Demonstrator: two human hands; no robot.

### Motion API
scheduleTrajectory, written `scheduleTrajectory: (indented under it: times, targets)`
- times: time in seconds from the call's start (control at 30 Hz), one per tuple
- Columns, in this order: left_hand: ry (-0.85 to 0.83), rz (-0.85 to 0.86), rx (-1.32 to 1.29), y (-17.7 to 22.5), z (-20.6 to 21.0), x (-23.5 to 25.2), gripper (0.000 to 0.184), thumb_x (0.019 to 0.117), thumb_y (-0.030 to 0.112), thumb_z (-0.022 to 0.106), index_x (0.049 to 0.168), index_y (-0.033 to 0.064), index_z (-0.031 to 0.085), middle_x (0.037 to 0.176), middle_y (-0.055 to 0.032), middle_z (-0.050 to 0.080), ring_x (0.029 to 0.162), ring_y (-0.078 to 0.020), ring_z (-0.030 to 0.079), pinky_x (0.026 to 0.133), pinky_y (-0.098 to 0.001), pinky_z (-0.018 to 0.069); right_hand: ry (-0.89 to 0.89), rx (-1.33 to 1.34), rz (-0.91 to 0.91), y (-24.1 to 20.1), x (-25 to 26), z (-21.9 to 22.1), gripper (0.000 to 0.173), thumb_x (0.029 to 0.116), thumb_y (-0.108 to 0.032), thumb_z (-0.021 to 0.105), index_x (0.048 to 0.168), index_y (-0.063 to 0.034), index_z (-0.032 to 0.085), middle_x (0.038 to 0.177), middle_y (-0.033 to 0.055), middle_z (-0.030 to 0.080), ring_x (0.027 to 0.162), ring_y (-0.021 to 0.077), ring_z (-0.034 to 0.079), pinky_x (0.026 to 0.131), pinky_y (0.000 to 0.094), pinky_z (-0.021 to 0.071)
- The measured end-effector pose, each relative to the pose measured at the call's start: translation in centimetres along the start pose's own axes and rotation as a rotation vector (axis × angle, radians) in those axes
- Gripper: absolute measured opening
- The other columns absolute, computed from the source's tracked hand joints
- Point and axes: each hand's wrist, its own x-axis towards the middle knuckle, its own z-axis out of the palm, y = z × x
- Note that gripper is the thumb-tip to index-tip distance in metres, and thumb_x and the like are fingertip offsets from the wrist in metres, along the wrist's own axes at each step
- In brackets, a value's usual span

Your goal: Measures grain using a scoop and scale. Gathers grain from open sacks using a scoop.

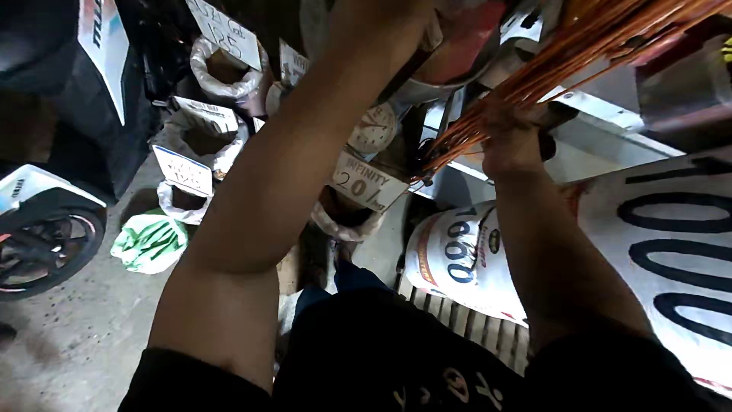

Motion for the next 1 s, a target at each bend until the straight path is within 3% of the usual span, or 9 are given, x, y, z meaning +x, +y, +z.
scheduleTrajectory:
  times: [0.03, 0.1, 0.2, 0.33, 0.47, 0.53, 0.63, 0.73, 1.0]
  targets:
    - [-0.168, -0.164, 0.012, 0.4, -2.5, -1.6, 0.027, 0.1061, 0.023, 0.052, 0.118, 0.0067, 0.071, 0.112, -0.0153, 0.07, 0.11, -0.0306, 0.066, 0.095, -0.0525, 0.0508, 0.013, -0.045, 0.053, 1.2, -1.8, -0.1, 0.047, 0.1006, -0.009, 0.056, 0.147, -0.0094, 0.051, 0.15, 0.0073, 0.051, 0.132, 0.0145, 0.051, 0.105, 0.0352, 0.0458]
    - [-0.228, -0.288, -0.07, -1.9, -3.7, -4.6, 0.034, 0.1067, 0.028, 0.053, 0.125, 0.0031, 0.067, 0.122, -0.0188, 0.068, 0.118, -0.0316, 0.063, 0.103, -0.0536, 0.0471, -0.001, -0.17, 0.139, 4.7, -5.7, -0.2, 0.043, 0.1067, -0.016, 0.048, 0.148, -0.0047, 0.049, 0.153, 0.0127, 0.049, 0.136, 0.0209, 0.049, 0.109, 0.0416, 0.0432]
    - [-0.178, -0.436, -0.283, -7.3, -2.5, -10.2, 0.038, 0.1028, 0.036, 0.061, 0.12, 0.0025, 0.066, 0.115, -0.017, 0.067, 0.099, -0.0268, 0.069, 0.089, -0.0498, 0.0566, -0.072, -0.416, 0.334, 11.1, -12.0, 0.1, 0.042, 0.1098, -0.02, 0.046, 0.146, 0.0011, 0.05, 0.148, 0.0236, 0.051, 0.136, 0.0346, 0.05, 0.111, 0.0552, 0.0415]
    - [-0.102, -0.592, -0.413, -12.2, 0.3, -19.7, 0.033, 0.099, 0.031, 0.067, 0.113, 0.0014, 0.067, 0.101, -0.0167, 0.069, 0.084, -0.027, 0.069, 0.079, -0.0515, 0.0585, -0.476, -0.769, 0.61, 21.5, -19.5, -0.5, 0.042, 0.1076, -0.015, 0.051, 0.142, 0.0081, 0.052, 0.144, 0.0317, 0.053, 0.138, 0.0426, 0.049, 0.117, 0.0549, 0.0357]
    - [-0.244, -0.78, -0.311, -14.4, 5.2, -27.9, 0.037, 0.1001, 0.018, 0.067, 0.129, -0.0048, 0.062, 0.118, -0.0297, 0.067, 0.111, -0.0436, 0.066, 0.097, -0.0639, 0.0505, -0.987, -0.95, 0.674, 27.4, -24.5, -2.9, 0.044, 0.1041, -0.021, 0.06, 0.142, 0.0016, 0.057, 0.141, 0.0295, 0.058, 0.135, 0.0446, 0.053, 0.116, 0.061, 0.0366]
    - [-0.421, -0.86, -0.244, -13.7, 8.7, -30.2, 0.044, 0.1009, 0.021, 0.065, 0.138, -0.0026, 0.058, 0.129, -0.0284, 0.064, 0.124, -0.041, 0.062, 0.107, -0.0585, 0.0464, -1.003, -0.895, 0.73, 26.6, -26.1, -3.5, 0.043, 0.1054, -0.02, 0.058, 0.143, 0.0003, 0.056, 0.144, 0.0274, 0.056, 0.138, 0.0421, 0.05, 0.117, 0.0586, 0.0342]
    - [-0.691, -0.773, -0.159, -8.6, 13.7, -31.8, 0.048, 0.0994, 0.023, 0.066, 0.138, -0.0047, 0.058, 0.131, -0.0293, 0.063, 0.127, -0.0419, 0.06, 0.109, -0.0575, 0.0456, -0.656, -0.595, 0.792, 29.0, -29.1, -6.6, 0.041, 0.1067, -0.016, 0.054, 0.142, 0.0045, 0.055, 0.143, 0.0285, 0.056, 0.137, 0.0416, 0.051, 0.118, 0.0553, 0.036]
    - [-0.956, -0.478, -0.129, -0.1, 18.6, -31.6, 0.044, 0.0986, 0.023, 0.068, 0.132, -0.0055, 0.062, 0.128, -0.028, 0.066, 0.124, -0.0404, 0.062, 0.108, -0.0546, 0.0468, -0.315, -0.383, 0.905, 31.9, -32.7, -10.2, 0.04, 0.1046, -0.018, 0.058, 0.141, 0.0001, 0.058, 0.141, 0.0263, 0.058, 0.135, 0.0419, 0.054, 0.116, 0.059, 0.038]
    - [-1.427, 0.431, -0.065, 27.4, 32.9, -33.1, 0.033, 0.0973, 0.022, 0.065, 0.12, -0.0017, 0.068, 0.108, -0.0211, 0.071, 0.104, -0.033, 0.07, 0.095, -0.053, 0.0547, 0.048, -0.004, 1.02, 37.3, -48.3, -19.9, 0.046, 0.1053, -0.026, 0.057, 0.143, -0.0002, 0.056, 0.141, 0.028, 0.058, 0.136, 0.0438, 0.052, 0.114, 0.0627, 0.0367]
